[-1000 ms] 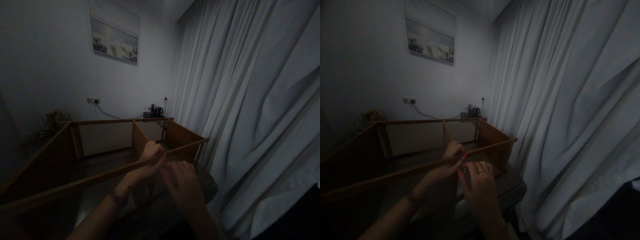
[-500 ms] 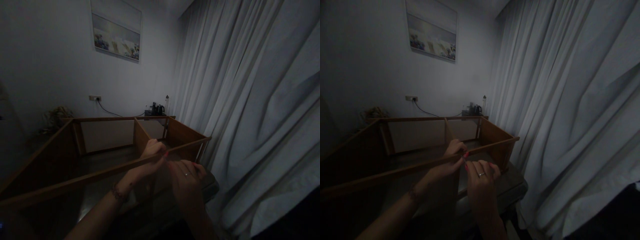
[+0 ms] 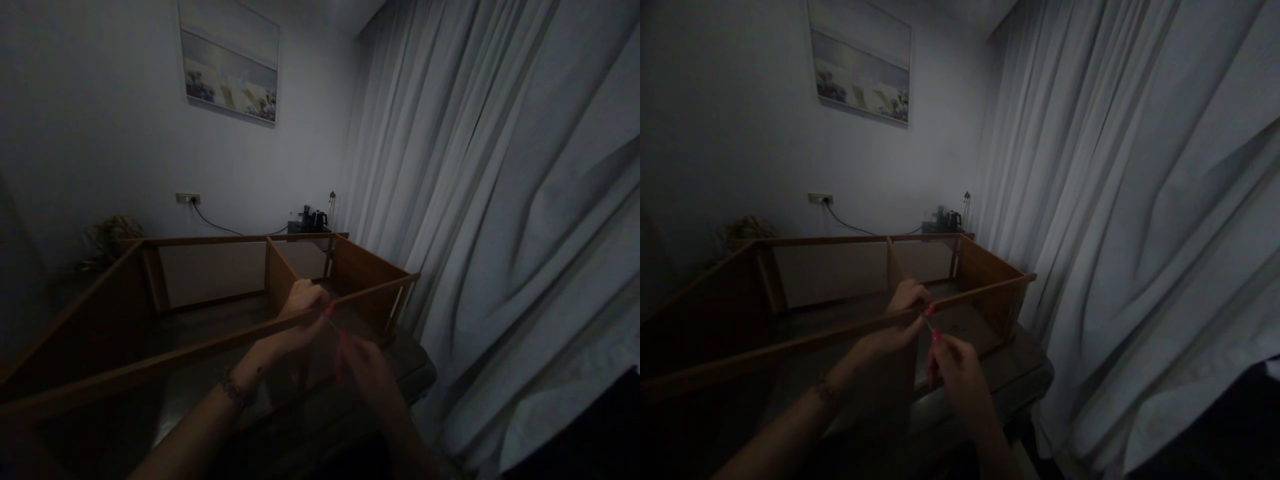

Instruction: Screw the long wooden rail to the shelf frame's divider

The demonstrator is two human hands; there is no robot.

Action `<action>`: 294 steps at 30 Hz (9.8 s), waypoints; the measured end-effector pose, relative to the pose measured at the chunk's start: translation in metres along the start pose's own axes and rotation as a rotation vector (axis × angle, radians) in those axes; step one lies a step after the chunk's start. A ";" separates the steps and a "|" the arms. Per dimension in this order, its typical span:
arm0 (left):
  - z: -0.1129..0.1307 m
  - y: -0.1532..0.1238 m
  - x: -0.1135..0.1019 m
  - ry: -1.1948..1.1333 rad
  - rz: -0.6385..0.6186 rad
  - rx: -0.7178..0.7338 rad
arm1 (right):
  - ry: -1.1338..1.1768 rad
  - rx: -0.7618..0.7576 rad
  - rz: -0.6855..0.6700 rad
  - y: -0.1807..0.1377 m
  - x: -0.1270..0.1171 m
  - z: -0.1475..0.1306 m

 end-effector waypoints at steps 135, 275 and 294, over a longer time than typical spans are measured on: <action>0.001 0.002 -0.002 0.033 -0.011 0.030 | 0.009 -0.274 0.167 0.000 0.008 -0.017; -0.002 0.000 0.002 0.056 0.010 -0.002 | -0.648 -0.552 0.566 -0.008 0.002 0.002; 0.005 0.002 -0.003 0.069 0.007 -0.012 | -0.302 -0.508 0.634 0.002 0.029 0.003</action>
Point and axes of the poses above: each hand's wrist, its own y-axis towards the middle knuckle, its own x-axis out of the palm, z = x × y, the point moved 1 cm from there along y, towards the middle knuckle, and after that the axes turned 9 degrees about -z, right-handed, at the moved point
